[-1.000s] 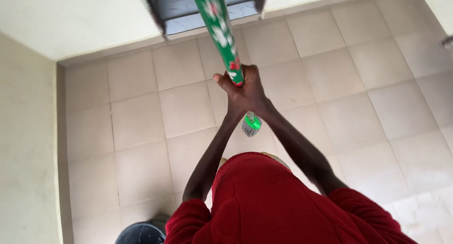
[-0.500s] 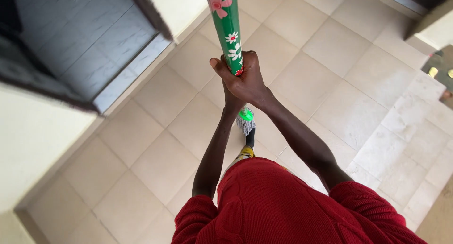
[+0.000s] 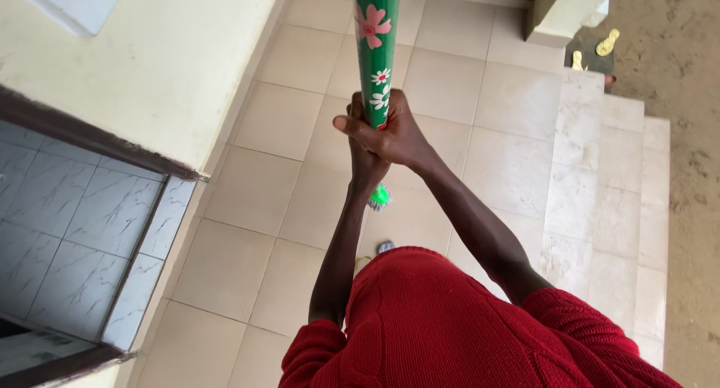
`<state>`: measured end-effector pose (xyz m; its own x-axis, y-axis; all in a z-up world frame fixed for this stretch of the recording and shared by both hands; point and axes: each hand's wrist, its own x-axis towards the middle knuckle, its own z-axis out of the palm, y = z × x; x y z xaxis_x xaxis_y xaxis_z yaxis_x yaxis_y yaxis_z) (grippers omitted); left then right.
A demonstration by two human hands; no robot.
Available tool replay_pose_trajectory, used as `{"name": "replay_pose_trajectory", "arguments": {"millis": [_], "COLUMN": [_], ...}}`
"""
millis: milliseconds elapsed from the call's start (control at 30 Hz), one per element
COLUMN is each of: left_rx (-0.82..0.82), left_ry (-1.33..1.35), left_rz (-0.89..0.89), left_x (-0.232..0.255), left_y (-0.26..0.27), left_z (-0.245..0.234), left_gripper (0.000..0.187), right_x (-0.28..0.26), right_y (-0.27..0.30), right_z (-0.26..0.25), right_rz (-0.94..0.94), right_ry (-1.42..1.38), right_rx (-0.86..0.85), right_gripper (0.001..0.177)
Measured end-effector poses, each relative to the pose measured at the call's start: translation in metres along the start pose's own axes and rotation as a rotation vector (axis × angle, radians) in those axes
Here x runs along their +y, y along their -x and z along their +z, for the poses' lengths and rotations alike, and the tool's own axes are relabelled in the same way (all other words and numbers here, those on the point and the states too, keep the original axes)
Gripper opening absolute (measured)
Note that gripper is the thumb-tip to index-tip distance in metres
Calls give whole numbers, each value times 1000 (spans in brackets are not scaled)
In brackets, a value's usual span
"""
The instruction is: The person cleans a tiled floor by pushing a mop back and forth, then dips the mop head into a bucket of water and wrings it out by hand before continuing to mop the floor.
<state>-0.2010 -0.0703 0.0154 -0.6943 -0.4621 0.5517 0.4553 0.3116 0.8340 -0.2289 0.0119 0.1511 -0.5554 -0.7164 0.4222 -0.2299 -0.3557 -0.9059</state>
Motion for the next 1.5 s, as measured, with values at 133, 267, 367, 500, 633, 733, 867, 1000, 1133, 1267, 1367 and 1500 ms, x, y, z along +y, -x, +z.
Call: {"name": "replay_pose_trajectory", "arguments": {"millis": [133,267,367,500,633,733,867,1000,1133,1267,1367,1500], "left_rx": [-150,-206,-225,-224,-245,-244,-300,-315,-279,-277,-288,-318], "left_ry": [-28,-110,-154,-154,-183,-235,-339,-374,-220,-161,-157,-165], "left_rz": [-150,-156,-166,-119,-215,-205,-289,-348,-158,-272,-294,-324], "left_x": [-51,-93,-114,-140,-190,-254,-343,-402,-422,-401,-395,-400], "left_y": [-23,-55,-74,-118,-148,-170,-161,-163,-146,-109,-106,-98], "left_z": [13,23,26,31,38,43,24,25,33,17,12,4], "left_gripper": [27,25,25,26,20,17,28,23,30,26,25,24], "right_x": [11,31,58,89,111,111,115,172,217,245,244,200], "right_y": [-31,-60,-82,-111,-139,-169,-188,-205,-192,-186,-192,-195], "right_z": [-26,-44,-57,-79,-98,-119,-148,-159,-166,-163,-149,-139], "right_rz": [14,-8,-103,-120,-16,-151,-144,-22,54,262,-18,52], "right_ry": [50,95,121,144,96,155,167,175,155,280,14,225], "right_rx": [134,204,283,314,356,274,227,220,46,-212,-282,-219], "right_gripper": [40,42,41,40,43,39,37,35,35,37,37,31]}}
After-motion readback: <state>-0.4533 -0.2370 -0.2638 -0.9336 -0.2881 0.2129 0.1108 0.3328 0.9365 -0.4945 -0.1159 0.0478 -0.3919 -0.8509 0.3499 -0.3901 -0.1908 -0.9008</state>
